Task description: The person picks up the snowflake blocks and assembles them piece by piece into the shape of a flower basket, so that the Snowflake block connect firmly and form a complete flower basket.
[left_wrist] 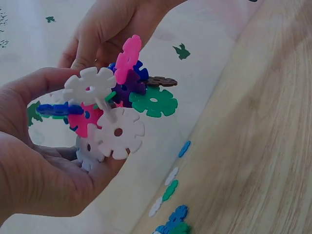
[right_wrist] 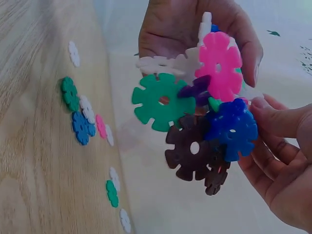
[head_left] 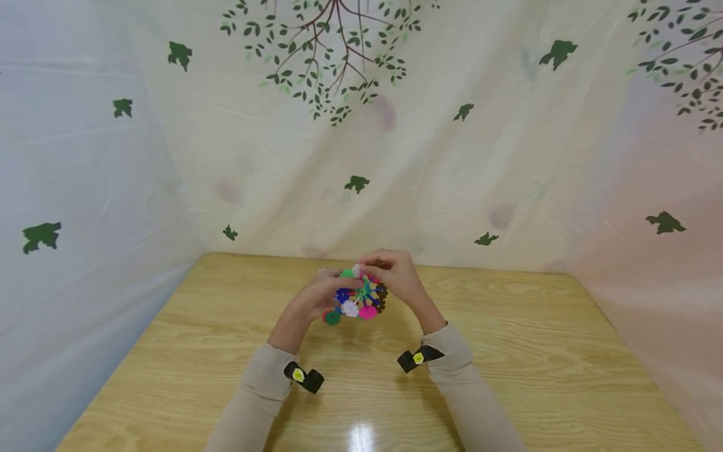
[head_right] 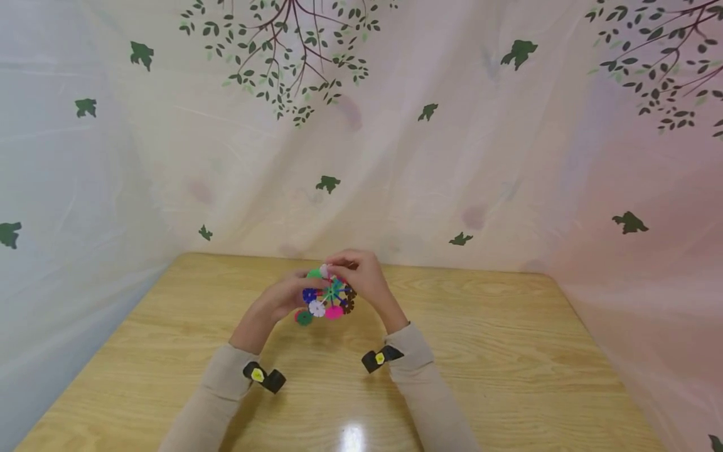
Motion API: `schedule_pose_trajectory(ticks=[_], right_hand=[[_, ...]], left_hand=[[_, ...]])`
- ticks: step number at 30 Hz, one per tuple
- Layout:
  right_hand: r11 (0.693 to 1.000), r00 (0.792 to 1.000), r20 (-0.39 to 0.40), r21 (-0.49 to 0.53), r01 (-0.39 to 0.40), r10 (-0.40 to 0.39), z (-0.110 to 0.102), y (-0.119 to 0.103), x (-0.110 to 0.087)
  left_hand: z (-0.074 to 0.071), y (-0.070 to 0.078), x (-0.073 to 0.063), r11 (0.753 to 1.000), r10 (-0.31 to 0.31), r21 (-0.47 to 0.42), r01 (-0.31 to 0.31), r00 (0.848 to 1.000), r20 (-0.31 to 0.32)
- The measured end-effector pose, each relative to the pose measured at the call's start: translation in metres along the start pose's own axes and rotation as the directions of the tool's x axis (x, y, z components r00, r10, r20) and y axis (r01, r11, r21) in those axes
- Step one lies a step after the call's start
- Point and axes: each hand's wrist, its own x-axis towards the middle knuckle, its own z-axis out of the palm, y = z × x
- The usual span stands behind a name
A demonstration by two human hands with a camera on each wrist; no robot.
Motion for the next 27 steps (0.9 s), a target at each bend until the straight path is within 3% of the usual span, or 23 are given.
schedule_pose_trajectory(ticks=[5, 9, 13, 21, 27], right_hand=[[0.998, 0.993, 0.102, -0.019, -0.055, 0.057, -0.003, 0.001, 0.002], [0.996, 0.995, 0.066, -0.054, -0.072, 0.075, -0.015, 0.013, 0.008], [0.985, 0.992, 0.017, -0.118, -0.125, 0.127, -0.031, 0.036, 0.011], [0.915, 0.95, 0.057, -0.293, -0.279, 0.308, -0.051, 0.082, 0.014], [0.868, 0.917, 0.078, -0.362, -0.34, 0.391, -0.057, 0.11, 0.015]], left_hand=[[0.001, -0.006, 0.0, 1.0, 0.001, -0.011, -0.001, 0.998, 0.055], [-0.004, -0.006, -0.001, 1.0, -0.003, 0.016, 0.004, 0.999, -0.049], [-0.013, -0.004, -0.004, 0.998, -0.015, 0.051, 0.022, 0.989, -0.148], [-0.025, 0.0, -0.01, 1.0, 0.012, 0.023, -0.008, 0.984, -0.176], [-0.025, 0.002, -0.012, 0.997, 0.033, -0.07, -0.044, 0.987, -0.154]])
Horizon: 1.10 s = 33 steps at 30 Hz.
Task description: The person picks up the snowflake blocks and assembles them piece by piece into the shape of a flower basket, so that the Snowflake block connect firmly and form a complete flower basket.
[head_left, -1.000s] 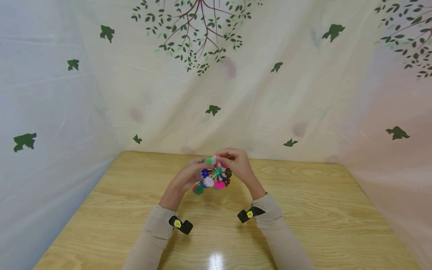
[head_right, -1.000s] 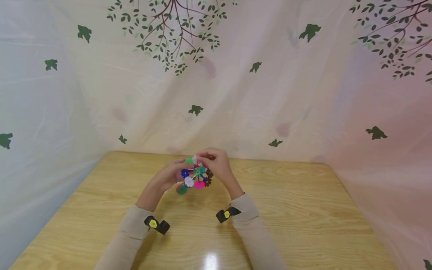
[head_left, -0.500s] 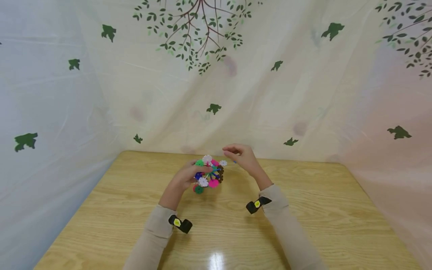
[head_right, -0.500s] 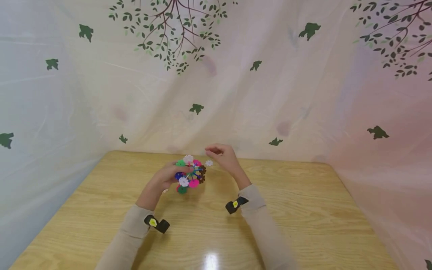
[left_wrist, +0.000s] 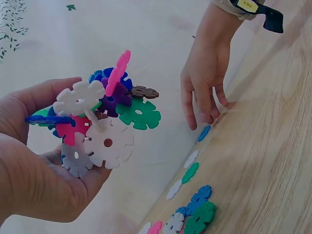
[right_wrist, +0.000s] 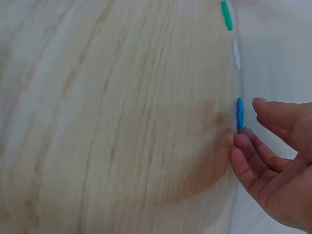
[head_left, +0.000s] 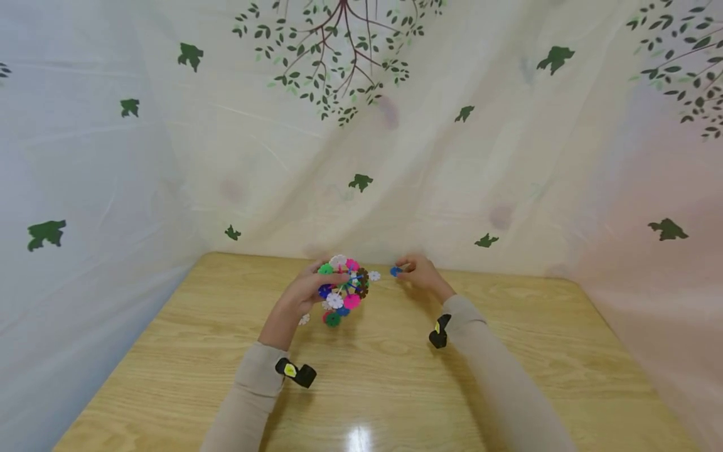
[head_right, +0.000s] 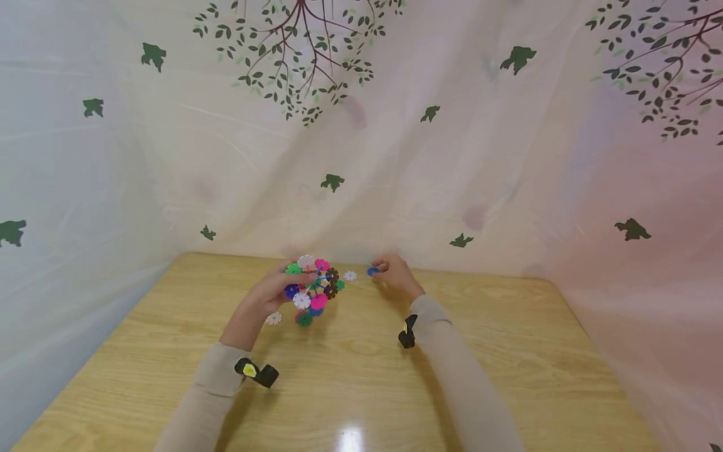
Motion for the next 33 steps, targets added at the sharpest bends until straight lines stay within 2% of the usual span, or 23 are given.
schedule_pose_trajectory(ticks=[7, 10, 16, 23, 25, 28, 30, 33], right_hand=[[0.999, 0.997, 0.074, -0.015, -0.028, 0.029, 0.0, -0.002, 0.0], [0.999, 0.995, 0.08, -0.02, -0.049, 0.051, 0.0, -0.004, -0.003], [0.998, 0.993, 0.107, -0.035, -0.043, 0.047, -0.002, 0.0, -0.003], [0.999, 0.987, 0.156, 0.012, -0.046, 0.044, -0.002, 0.006, -0.003], [0.998, 0.987, 0.153, 0.041, -0.048, 0.041, -0.001, 0.005, -0.005], [0.987, 0.987, 0.153, 0.138, -0.077, 0.055, 0.0, 0.0, -0.011], [0.969, 0.986, 0.152, 0.225, -0.097, 0.063, 0.001, -0.006, -0.017], [0.948, 0.995, 0.1, 0.315, -0.049, 0.018, 0.001, -0.021, -0.025]], left_hand=[[0.006, 0.0, 0.001, 0.999, 0.038, -0.021, -0.038, 0.999, 0.015], [0.007, 0.0, 0.002, 0.998, 0.064, -0.019, -0.063, 0.998, 0.023], [0.008, -0.001, 0.003, 0.994, 0.105, -0.035, -0.104, 0.994, 0.029], [0.009, -0.002, 0.006, 0.986, 0.145, -0.085, -0.143, 0.989, 0.018], [0.011, -0.002, 0.007, 0.983, 0.157, -0.099, -0.155, 0.988, 0.01], [0.013, -0.004, 0.009, 0.98, 0.163, -0.11, -0.163, 0.987, -0.007], [0.014, -0.005, 0.01, 0.981, 0.159, -0.11, -0.16, 0.987, -0.023], [0.016, -0.006, 0.01, 0.982, 0.154, -0.1, -0.157, 0.987, -0.039]])
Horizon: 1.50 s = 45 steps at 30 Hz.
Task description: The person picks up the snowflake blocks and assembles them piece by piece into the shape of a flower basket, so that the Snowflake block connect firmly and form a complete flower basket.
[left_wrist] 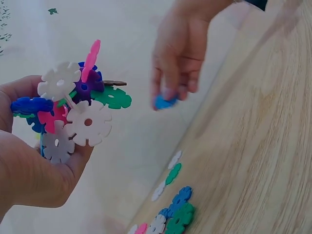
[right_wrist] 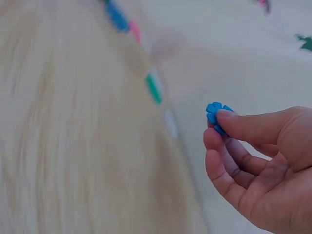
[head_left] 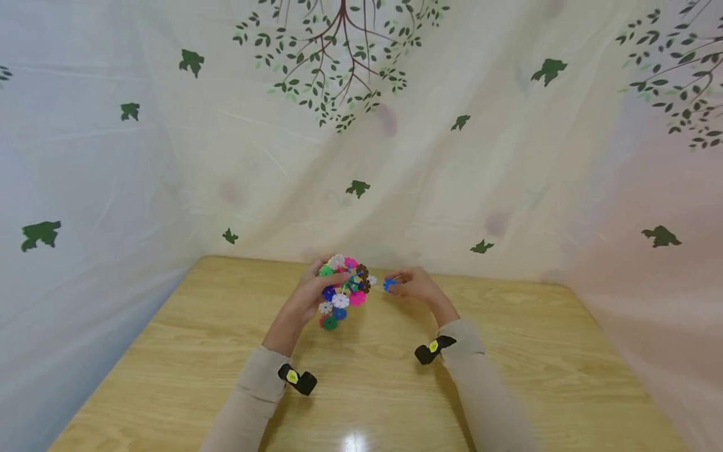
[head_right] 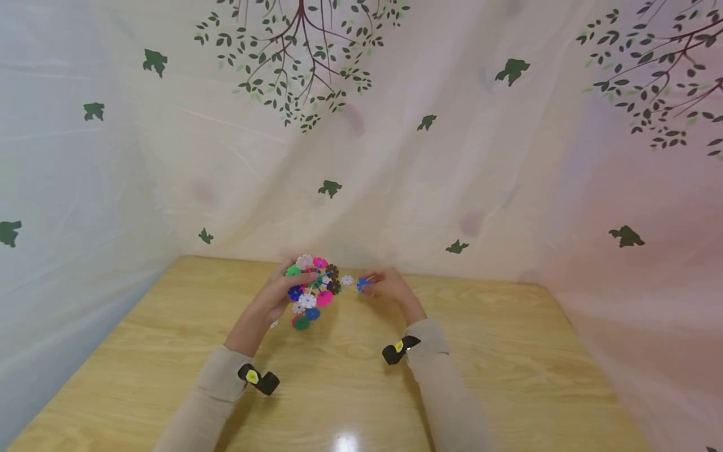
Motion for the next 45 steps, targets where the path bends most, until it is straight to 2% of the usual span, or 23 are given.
schedule_pose_trajectory(ticks=[2, 5, 8, 11, 17, 26, 30, 37, 45], right_hand=[[0.996, 0.997, -0.047, 0.06, 0.071, -0.068, 0.005, -0.011, -0.004], [0.972, 0.974, -0.147, 0.134, 0.195, -0.175, 0.013, -0.03, -0.008], [0.94, 0.947, -0.227, 0.2, 0.275, -0.229, 0.022, -0.046, -0.012], [0.922, 0.929, -0.261, 0.217, 0.321, -0.262, 0.032, -0.057, -0.015], [0.907, 0.9, -0.284, 0.164, 0.387, -0.332, 0.046, -0.066, -0.017], [0.877, 0.844, -0.279, 0.009, 0.48, -0.459, 0.047, -0.065, -0.016], [0.874, 0.837, -0.268, -0.046, 0.485, -0.478, 0.046, -0.066, -0.015], [0.865, 0.829, -0.248, -0.149, 0.479, -0.501, 0.046, -0.071, -0.017], [0.876, 0.841, -0.252, -0.211, 0.434, -0.478, 0.046, -0.075, -0.019]], left_hand=[[0.0, -0.001, 0.0, 1.0, 0.004, 0.02, -0.003, 1.0, -0.002], [0.001, -0.002, 0.0, 0.999, 0.014, 0.048, -0.014, 1.0, 0.0], [0.003, -0.003, 0.0, 0.997, 0.019, 0.079, -0.019, 1.0, 0.004], [0.004, -0.004, -0.001, 0.995, 0.016, 0.102, -0.016, 1.0, 0.002], [0.005, -0.005, 0.001, 0.993, 0.008, 0.118, -0.007, 1.0, -0.009], [0.008, -0.008, 0.007, 0.992, 0.019, 0.124, -0.015, 0.999, -0.033], [0.009, -0.009, 0.01, 0.991, 0.022, 0.134, -0.017, 0.999, -0.038], [0.01, -0.01, 0.011, 0.988, 0.003, 0.154, -0.002, 1.0, -0.004], [0.012, -0.011, 0.013, 0.985, 0.01, 0.173, -0.013, 1.0, 0.018]])
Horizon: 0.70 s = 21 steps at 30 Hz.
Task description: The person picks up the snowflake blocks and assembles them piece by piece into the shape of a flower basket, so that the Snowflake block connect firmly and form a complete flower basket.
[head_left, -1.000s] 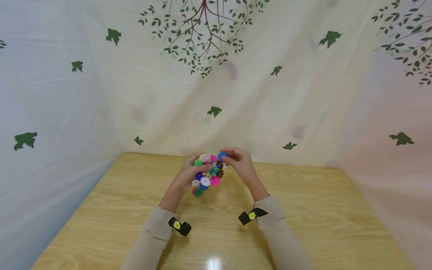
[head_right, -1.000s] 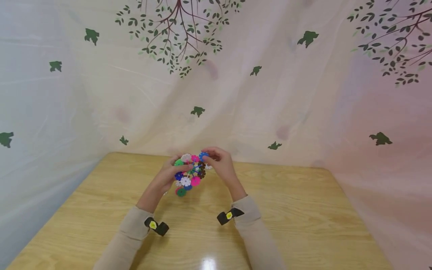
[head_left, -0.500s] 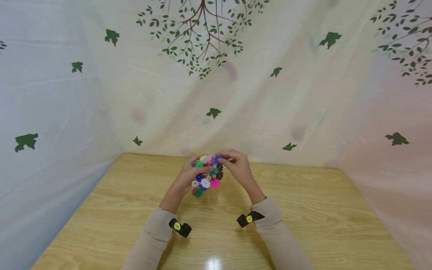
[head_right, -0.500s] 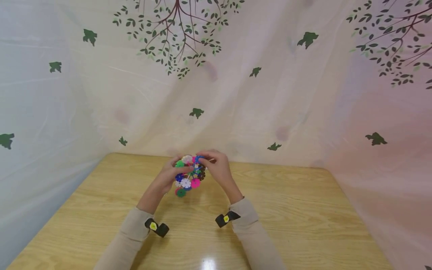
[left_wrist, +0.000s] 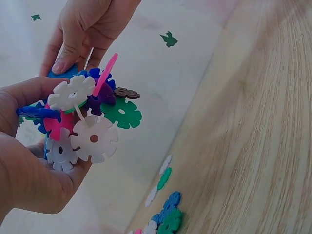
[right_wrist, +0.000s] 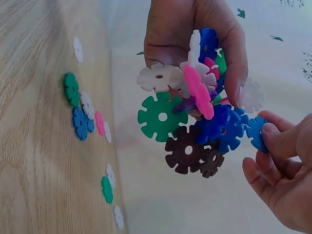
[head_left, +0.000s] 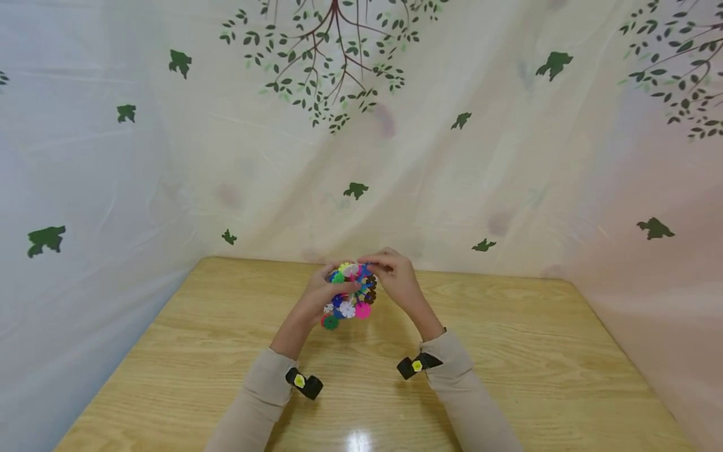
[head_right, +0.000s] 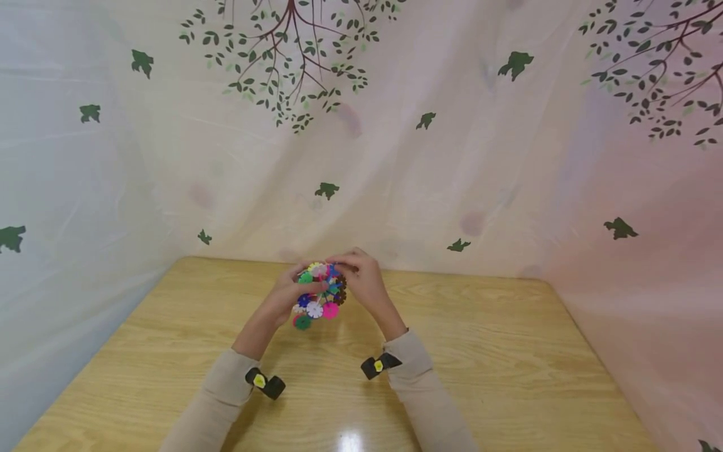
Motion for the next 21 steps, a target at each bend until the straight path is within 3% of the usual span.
schedule_pose_trajectory(ticks=[5, 13, 21], right_hand=[[1.0, 1.0, -0.014, 0.01, -0.011, 0.011, 0.001, 0.003, 0.0], [0.988, 0.996, -0.083, 0.154, -0.032, 0.045, 0.007, 0.009, 0.0], [0.972, 0.995, -0.099, 0.233, -0.005, 0.029, 0.01, 0.008, -0.002]], left_hand=[[0.0, 0.001, 0.001, 1.0, 0.002, -0.005, -0.002, 1.0, -0.002], [0.001, 0.002, 0.001, 0.998, -0.007, -0.07, 0.003, 0.999, -0.05], [0.004, 0.004, -0.002, 0.997, 0.042, -0.056, -0.047, 0.995, -0.087]])
